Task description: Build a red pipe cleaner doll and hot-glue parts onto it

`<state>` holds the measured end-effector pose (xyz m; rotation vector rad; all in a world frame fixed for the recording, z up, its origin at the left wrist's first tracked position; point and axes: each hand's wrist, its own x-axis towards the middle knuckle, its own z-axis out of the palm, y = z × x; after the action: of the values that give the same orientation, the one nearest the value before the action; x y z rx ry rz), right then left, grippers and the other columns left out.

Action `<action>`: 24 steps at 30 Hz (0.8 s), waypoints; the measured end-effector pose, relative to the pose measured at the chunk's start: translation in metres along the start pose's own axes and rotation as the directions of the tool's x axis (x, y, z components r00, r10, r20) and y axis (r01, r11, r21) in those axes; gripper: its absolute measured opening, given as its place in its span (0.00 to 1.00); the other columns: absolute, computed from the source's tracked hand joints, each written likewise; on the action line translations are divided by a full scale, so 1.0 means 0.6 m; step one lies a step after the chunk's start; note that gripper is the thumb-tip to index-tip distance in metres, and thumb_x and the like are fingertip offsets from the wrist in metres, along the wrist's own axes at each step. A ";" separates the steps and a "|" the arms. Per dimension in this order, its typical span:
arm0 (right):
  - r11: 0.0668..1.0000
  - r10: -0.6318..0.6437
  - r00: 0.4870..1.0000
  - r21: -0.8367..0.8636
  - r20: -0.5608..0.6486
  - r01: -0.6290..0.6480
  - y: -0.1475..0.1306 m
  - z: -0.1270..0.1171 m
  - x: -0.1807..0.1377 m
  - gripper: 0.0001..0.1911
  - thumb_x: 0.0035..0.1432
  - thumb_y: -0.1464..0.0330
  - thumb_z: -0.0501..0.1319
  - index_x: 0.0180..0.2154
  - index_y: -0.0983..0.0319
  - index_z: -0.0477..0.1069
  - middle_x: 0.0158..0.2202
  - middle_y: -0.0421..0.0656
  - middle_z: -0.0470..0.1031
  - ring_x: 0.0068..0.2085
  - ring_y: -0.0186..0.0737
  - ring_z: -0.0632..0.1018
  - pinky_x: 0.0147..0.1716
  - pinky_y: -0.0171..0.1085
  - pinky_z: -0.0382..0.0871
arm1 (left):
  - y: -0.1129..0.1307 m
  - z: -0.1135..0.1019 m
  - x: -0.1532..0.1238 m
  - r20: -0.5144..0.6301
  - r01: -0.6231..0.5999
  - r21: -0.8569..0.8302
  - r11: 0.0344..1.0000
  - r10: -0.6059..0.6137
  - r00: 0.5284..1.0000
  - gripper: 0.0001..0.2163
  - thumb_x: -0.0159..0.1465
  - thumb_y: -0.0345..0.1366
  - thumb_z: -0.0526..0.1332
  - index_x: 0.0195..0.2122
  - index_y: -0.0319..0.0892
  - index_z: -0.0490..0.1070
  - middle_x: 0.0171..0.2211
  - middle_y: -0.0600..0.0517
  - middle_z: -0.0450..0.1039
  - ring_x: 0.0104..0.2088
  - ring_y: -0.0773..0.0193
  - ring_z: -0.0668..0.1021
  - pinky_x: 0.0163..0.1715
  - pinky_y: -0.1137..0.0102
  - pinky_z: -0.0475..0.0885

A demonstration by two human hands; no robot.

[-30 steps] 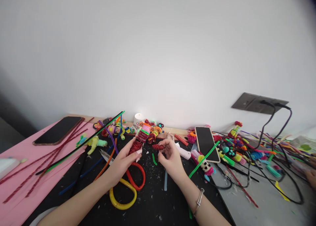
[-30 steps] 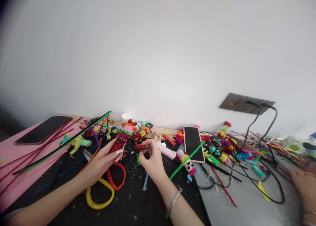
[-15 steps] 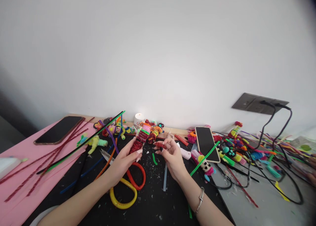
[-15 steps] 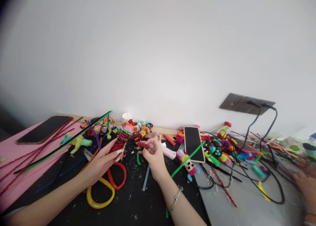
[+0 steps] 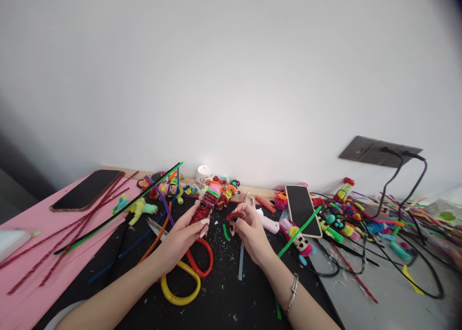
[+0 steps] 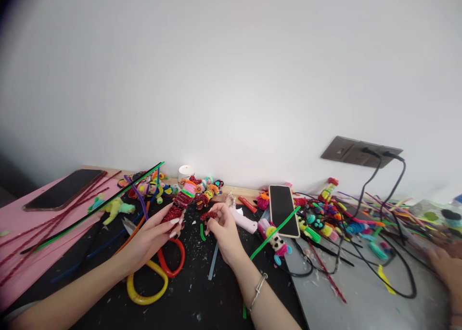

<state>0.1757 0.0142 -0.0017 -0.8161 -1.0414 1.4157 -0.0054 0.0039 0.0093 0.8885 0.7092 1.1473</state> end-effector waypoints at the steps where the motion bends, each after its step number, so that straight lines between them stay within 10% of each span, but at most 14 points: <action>1: 1.000 -0.006 1.000 -0.021 -0.007 0.006 0.001 -0.001 0.001 0.12 0.48 0.69 0.66 0.34 0.59 0.65 0.29 0.36 0.66 0.26 0.31 0.66 0.22 0.29 0.62 | 0.000 0.000 0.000 0.006 0.001 -0.010 1.000 -0.001 1.000 0.18 0.59 0.34 0.63 0.51 0.43 0.67 0.31 0.54 0.66 0.26 0.70 0.63 0.30 0.71 0.60; 12: 0.997 -0.002 0.999 -0.075 0.048 0.006 0.000 -0.002 0.001 0.11 0.48 0.68 0.67 0.34 0.60 0.69 0.35 0.41 0.74 0.29 0.33 0.73 0.22 0.30 0.65 | -0.002 -0.006 0.001 0.055 0.063 -0.101 0.993 -0.058 0.997 0.08 0.60 0.35 0.62 0.40 0.42 0.71 0.33 0.53 0.67 0.27 0.70 0.65 0.32 0.71 0.63; 24: 0.997 0.051 0.998 -0.057 0.048 -0.048 0.006 -0.005 0.003 0.12 0.45 0.67 0.70 0.35 0.61 0.74 0.29 0.39 0.75 0.24 0.30 0.70 0.23 0.30 0.68 | -0.001 -0.006 -0.001 -0.133 -0.080 0.359 0.930 0.136 0.982 0.28 0.62 0.41 0.59 0.63 0.44 0.53 0.28 0.56 0.64 0.31 0.62 0.68 0.39 0.66 0.65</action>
<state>0.1769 0.0167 -0.0061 -0.8562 -1.1099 1.4609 -0.0081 0.0043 0.0071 1.1594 1.0273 1.2173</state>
